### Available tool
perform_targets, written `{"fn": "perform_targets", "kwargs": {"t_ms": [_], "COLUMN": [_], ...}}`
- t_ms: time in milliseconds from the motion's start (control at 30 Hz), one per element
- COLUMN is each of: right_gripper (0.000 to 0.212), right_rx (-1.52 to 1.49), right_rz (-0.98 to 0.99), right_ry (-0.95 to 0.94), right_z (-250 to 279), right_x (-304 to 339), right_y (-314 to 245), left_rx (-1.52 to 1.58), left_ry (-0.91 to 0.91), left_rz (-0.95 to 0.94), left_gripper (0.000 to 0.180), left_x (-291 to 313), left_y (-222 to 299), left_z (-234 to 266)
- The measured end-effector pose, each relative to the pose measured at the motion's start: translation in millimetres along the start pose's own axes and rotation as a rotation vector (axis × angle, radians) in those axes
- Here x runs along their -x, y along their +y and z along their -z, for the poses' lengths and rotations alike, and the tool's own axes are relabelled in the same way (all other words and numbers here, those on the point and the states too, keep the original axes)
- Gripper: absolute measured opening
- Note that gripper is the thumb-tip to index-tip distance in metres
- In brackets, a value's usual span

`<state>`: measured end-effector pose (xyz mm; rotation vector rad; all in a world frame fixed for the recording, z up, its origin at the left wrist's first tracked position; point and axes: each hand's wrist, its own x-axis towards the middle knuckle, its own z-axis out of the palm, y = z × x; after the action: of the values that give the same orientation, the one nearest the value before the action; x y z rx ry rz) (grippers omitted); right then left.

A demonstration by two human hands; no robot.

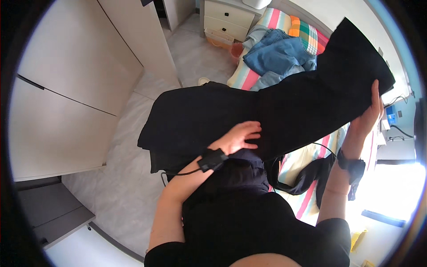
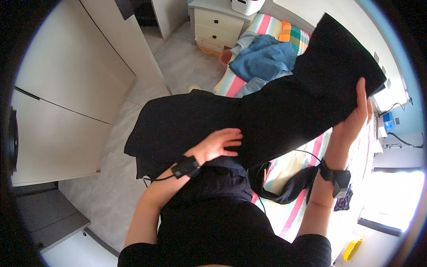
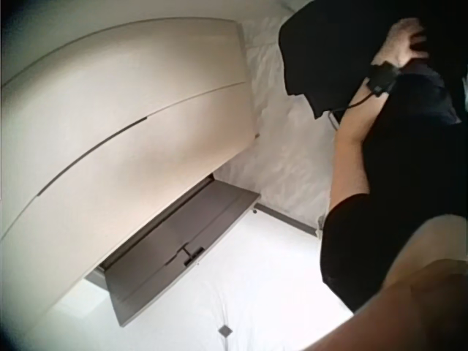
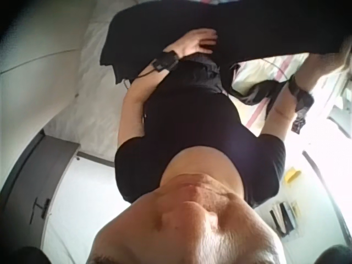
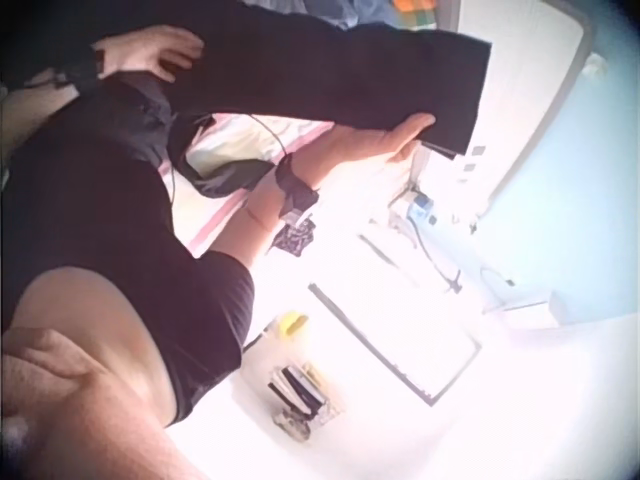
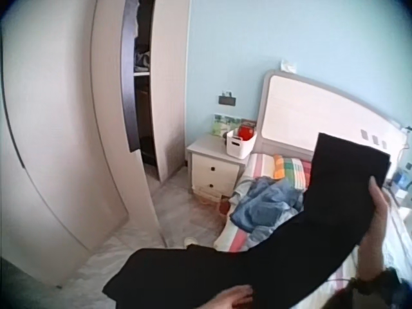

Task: The recorder is seen folding various pieces of clothing on top of a bed.

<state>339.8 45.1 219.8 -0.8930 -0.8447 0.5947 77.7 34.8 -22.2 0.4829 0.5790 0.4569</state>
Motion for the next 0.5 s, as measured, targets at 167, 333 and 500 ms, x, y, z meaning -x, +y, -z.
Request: {"fn": "perform_targets", "kwargs": {"t_ms": [167, 333, 500], "right_gripper": [0.025, 0.023, 0.031], "right_rx": [0.061, 0.406, 0.328], "right_rz": [0.137, 0.033, 0.552], "right_ry": [0.039, -0.496, -1.046], "right_z": [-60, -163, -170], "right_x": [15, 85, 117], "right_y": [9, 18, 61], "left_rx": [0.01, 0.046, 0.288], "left_ry": [-0.04, -0.066, -0.043], "left_rz": [-0.335, -0.655, -0.811], "left_gripper": [0.048, 0.06, 0.061], "left_x": [70, 150, 208], "left_y": [69, 113, 88], "left_z": [21, 41, 126]}}
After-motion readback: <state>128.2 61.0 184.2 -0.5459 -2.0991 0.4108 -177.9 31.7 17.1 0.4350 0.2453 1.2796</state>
